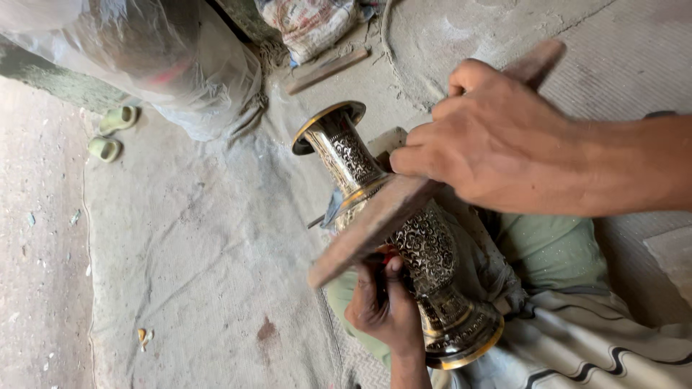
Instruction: The person sits on the ground with an ornate brass vase held against their body. They hold a small chisel against the vase's engraved surface with one hand and repeatedly strike the chisel with a wooden mallet held in the other hand, repositioning the chisel around the pattern to chase the decoration.
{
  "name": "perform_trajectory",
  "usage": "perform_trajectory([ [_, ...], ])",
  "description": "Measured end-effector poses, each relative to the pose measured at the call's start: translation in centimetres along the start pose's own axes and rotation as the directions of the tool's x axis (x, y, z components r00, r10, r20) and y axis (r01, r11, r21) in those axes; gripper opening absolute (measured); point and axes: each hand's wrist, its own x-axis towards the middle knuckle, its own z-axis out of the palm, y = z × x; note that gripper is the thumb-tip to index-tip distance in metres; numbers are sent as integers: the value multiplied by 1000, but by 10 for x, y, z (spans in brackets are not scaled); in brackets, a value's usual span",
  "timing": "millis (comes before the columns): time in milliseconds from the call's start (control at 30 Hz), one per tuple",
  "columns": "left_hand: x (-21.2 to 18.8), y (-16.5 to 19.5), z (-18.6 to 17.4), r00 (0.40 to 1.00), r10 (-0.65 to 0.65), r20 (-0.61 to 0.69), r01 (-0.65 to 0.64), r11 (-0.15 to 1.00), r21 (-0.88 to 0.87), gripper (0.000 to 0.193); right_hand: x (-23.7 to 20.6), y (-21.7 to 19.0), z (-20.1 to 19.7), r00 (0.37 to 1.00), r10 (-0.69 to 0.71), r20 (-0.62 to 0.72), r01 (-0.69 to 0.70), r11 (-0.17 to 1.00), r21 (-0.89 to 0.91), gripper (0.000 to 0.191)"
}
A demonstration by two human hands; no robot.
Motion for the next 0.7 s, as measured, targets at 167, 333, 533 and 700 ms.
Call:
perform_trajectory([
  [167,2,3,-1,998,-63,9,64,998,-24,30,1,-2,6,986,168,-6,-151,898,414,40],
  [333,5,2,0,997,79,22,-78,996,-37,42,0,-1,11,984,114,-138,-41,894,446,34],
  [533,2,-2,-1,999,-41,27,44,993,-109,47,-1,-6,17,995,63,-80,-44,974,222,12],
  [700,-2,-4,-6,1000,-14,17,16,994,-108,50,0,-2,3,964,65,257,15,955,-296,16],
])
